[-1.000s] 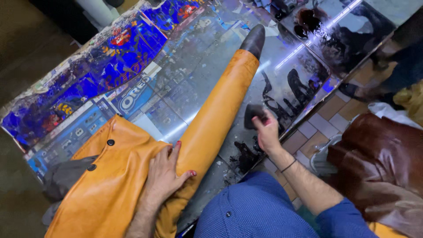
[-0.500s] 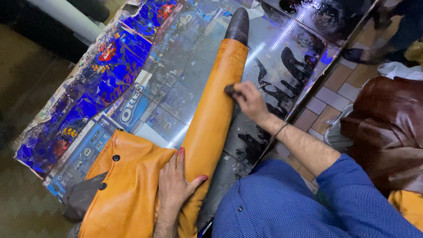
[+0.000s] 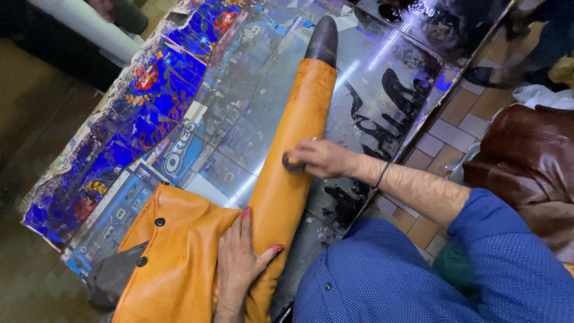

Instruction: The person applies a dark liquid from a small bottle onto a sponge and then rubs the sponge along the sleeve and body of a mustard-yellow leather jacket laid on a glass table. The person repeatedly dips the sponge into the liquid and continues rubbing different sections of the jacket sleeve and collar area.

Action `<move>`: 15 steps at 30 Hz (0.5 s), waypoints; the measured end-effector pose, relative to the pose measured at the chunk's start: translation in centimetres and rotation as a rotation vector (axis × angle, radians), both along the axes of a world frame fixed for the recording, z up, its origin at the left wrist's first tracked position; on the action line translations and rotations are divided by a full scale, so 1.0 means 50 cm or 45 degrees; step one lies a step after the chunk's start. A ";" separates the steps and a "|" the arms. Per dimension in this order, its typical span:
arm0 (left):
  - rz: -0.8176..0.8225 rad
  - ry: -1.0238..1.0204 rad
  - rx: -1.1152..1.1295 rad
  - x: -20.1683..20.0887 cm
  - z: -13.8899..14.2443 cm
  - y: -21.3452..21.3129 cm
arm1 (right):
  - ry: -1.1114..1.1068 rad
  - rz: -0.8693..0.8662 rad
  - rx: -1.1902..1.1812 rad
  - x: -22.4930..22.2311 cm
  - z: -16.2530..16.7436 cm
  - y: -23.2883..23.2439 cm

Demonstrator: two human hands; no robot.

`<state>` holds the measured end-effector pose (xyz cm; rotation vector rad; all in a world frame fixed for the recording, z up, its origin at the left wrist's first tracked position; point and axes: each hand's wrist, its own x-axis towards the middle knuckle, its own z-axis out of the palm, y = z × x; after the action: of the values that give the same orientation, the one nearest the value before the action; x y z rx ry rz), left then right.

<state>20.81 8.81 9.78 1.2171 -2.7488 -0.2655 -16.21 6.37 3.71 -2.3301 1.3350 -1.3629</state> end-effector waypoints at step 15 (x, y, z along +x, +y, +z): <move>-0.003 0.030 -0.001 0.003 -0.003 -0.005 | -0.122 -0.410 0.033 -0.033 0.076 -0.063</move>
<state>20.97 8.54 9.64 1.2026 -2.7306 -0.2765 -17.83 3.25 7.50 -2.0684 1.7425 -1.5074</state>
